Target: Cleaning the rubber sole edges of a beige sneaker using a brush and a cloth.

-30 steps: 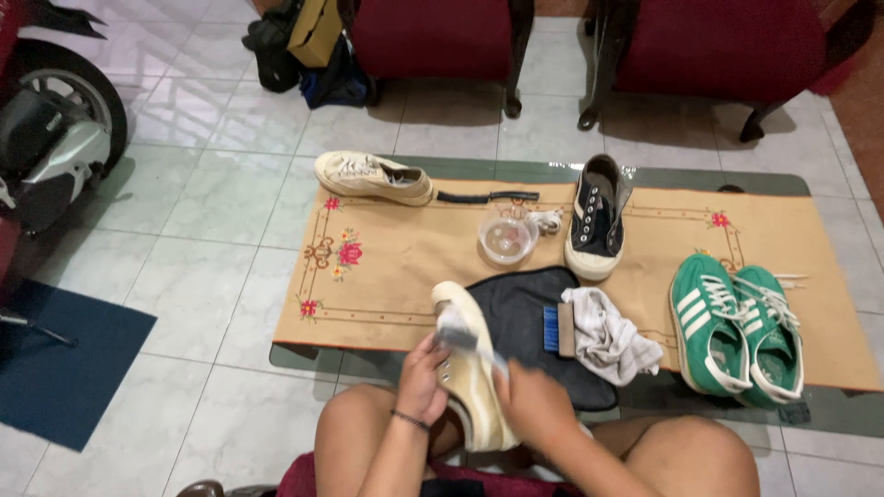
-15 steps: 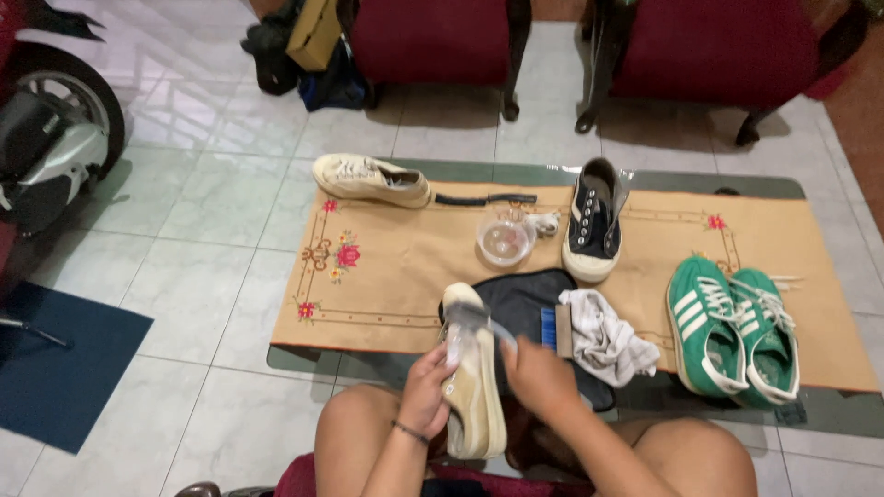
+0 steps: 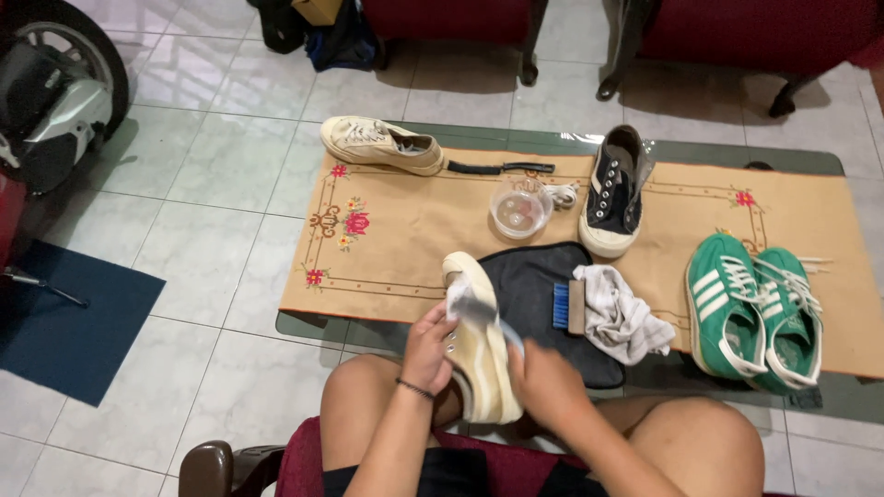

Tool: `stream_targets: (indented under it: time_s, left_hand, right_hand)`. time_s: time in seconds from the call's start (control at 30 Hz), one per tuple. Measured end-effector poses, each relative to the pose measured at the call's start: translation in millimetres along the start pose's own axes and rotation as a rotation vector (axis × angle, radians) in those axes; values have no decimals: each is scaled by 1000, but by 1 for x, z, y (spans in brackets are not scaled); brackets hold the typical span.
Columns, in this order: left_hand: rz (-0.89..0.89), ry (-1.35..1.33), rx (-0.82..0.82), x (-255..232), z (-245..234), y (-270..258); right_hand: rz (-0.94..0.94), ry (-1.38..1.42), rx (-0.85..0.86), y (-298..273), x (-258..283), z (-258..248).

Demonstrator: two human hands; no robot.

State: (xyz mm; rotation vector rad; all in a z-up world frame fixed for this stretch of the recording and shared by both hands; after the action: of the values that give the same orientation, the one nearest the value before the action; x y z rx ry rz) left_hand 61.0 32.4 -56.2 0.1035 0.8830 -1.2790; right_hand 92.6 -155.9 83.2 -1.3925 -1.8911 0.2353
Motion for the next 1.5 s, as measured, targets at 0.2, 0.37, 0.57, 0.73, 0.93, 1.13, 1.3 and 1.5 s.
stream_targets:
  time_s: [0.2,0.37,0.57,0.73,0.93,1.13,1.3,1.5]
  left_hand:
    - [-23,20,14,8,23,-22]
    - [21,52,-78,-20,17,-18]
    - [-39,-3,-21,-7,33,-22]
    - [7,4,-109,-21,19,-23]
    - [-10,-38,-13,-8,28,-24]
    - [-32,40,-65,-24,25,-36]
    - [12,15,9,6,4,-2]
    - [-23,1,-25,17,-10,-16]
  right_hand:
    - [19,-144,-70,52,-10,-13]
    - [8,-103,-16,15,-5,17]
    - [36,-90,-90,44,-3,-2]
    - [26,-66,20,11,-6,15]
    - [11,-82,-116,40,-7,3]
    - [19,-163,30,22,-13,14]
    - [-34,-33,-51,33,10,-6]
    - [-50,8,-41,19,-1,-7]
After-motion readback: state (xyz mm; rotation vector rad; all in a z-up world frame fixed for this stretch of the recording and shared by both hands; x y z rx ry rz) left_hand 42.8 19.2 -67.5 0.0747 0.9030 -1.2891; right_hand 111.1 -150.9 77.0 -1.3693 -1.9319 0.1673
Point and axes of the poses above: each hand's wrist, its own y-axis towards the middle knuckle, its own z-axis out of the palm, x = y × z, the point moved 5 cm from there along y, towards the middle knuckle, and after that the axes turned 4 degrees about x, right-handed, at the moved point
